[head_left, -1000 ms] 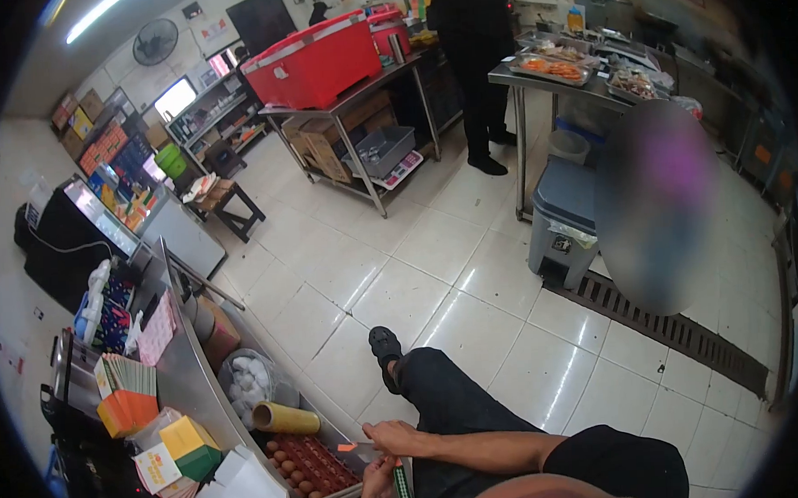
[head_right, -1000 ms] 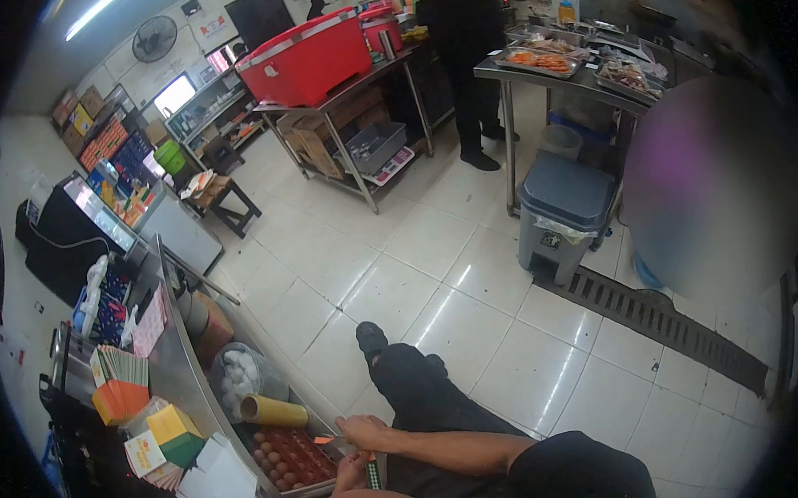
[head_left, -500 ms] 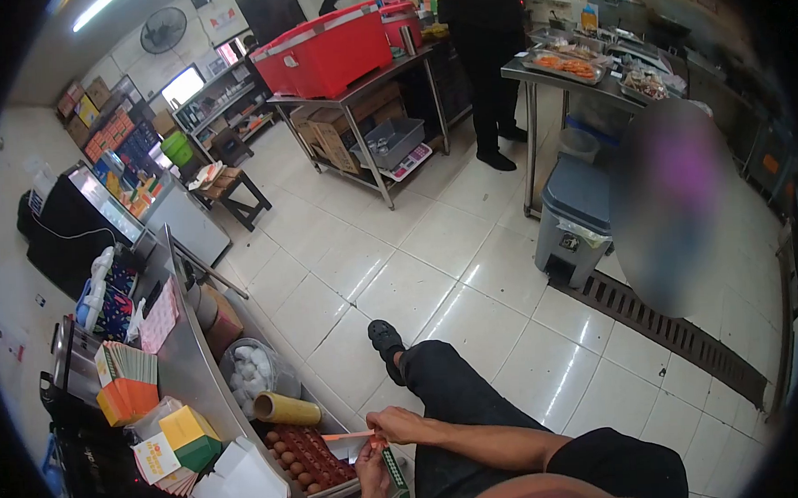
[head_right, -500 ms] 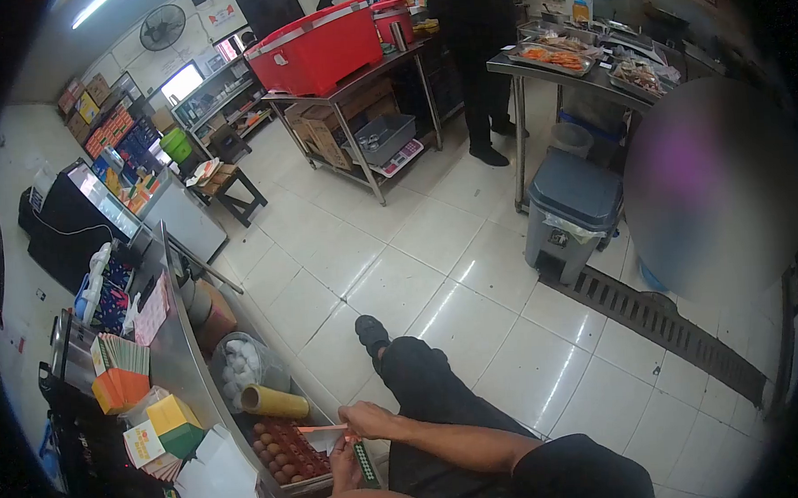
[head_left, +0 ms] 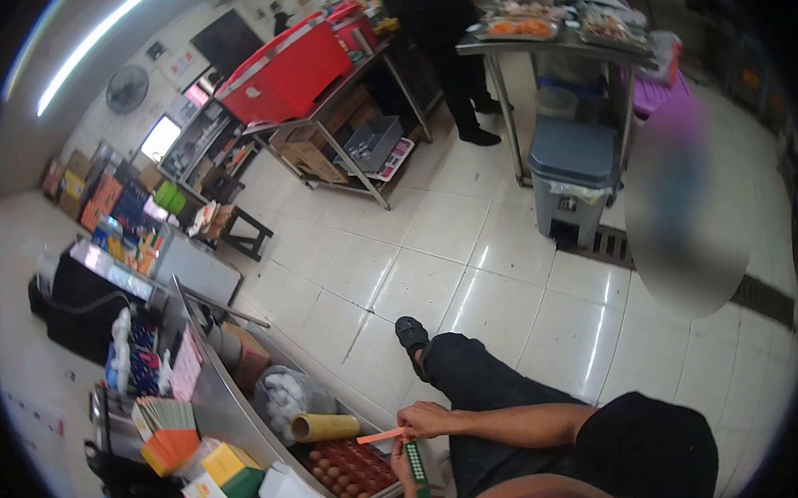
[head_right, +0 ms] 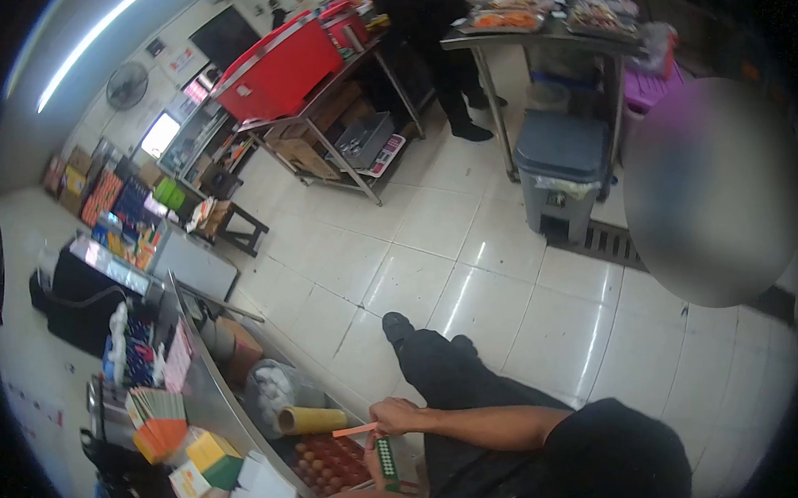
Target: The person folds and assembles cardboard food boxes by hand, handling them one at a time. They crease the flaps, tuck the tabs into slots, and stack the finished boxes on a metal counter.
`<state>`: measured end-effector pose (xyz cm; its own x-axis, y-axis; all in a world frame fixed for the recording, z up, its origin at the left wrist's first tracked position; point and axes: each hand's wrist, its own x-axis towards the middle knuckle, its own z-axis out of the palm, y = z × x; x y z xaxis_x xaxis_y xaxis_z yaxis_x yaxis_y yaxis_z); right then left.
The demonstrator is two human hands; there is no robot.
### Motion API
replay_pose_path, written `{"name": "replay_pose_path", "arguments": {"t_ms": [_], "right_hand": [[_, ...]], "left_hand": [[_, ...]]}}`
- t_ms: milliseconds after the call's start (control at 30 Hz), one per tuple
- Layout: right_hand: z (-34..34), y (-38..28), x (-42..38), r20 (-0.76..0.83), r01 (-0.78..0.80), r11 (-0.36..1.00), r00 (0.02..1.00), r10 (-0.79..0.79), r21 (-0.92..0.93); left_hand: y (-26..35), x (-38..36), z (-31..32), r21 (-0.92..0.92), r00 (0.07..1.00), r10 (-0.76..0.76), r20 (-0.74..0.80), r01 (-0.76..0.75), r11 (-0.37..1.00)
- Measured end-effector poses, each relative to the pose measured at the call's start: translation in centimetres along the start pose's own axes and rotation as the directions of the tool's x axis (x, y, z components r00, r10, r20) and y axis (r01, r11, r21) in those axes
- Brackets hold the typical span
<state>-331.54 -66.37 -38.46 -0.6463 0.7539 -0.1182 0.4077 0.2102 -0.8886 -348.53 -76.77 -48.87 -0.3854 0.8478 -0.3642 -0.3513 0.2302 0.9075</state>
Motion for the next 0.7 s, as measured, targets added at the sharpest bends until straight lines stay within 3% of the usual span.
{"name": "replay_pose_path", "arguments": {"t_ms": [167, 267, 300, 400, 533, 633, 700], "right_hand": [[-0.7, -0.6, 0.0, -0.054, 0.033, 0.994, 0.998, -0.027, 0.105], [-1.6, -0.5, 0.1, 0.040, -0.028, 0.966, 0.999, 0.019, 0.257], [-1.4, 0.1, 0.2, -0.020, -0.016, 0.946, 1.000, 0.024, 0.324], [-1.7, 0.3, -0.1, -0.064, 0.054, 0.973, 0.997, -0.040, 0.225], [-2.4, -0.5, -0.7, -0.091, 0.028, 0.956, 0.996, -0.002, 0.292], [-2.9, -0.6, -1.0, -0.072, 0.060, 0.959, 0.997, -0.042, 0.277], [-3.2, -0.6, -1.0, -0.002, 0.028, 0.964, 1.000, -0.029, 0.264]], "left_hand": [[4.9, -2.9, 4.4, -0.087, 0.998, -0.042, 0.051, 0.047, 0.995], [5.6, -3.0, 3.9, -0.022, 0.989, -0.028, 0.146, 0.031, 0.999], [5.9, -3.3, 4.0, -0.008, 0.984, -0.023, 0.175, 0.025, 1.000], [7.4, -5.1, 6.4, 0.089, 0.997, 0.048, 0.056, -0.053, 0.995], [4.9, -3.2, 4.9, -0.049, 0.998, 0.051, 0.041, -0.049, 0.998], [5.7, -3.8, 4.9, -0.054, 0.998, 0.010, 0.056, -0.007, 0.999], [6.3, -4.3, 6.0, -0.112, 1.000, 0.012, 0.025, -0.009, 0.994]]}}
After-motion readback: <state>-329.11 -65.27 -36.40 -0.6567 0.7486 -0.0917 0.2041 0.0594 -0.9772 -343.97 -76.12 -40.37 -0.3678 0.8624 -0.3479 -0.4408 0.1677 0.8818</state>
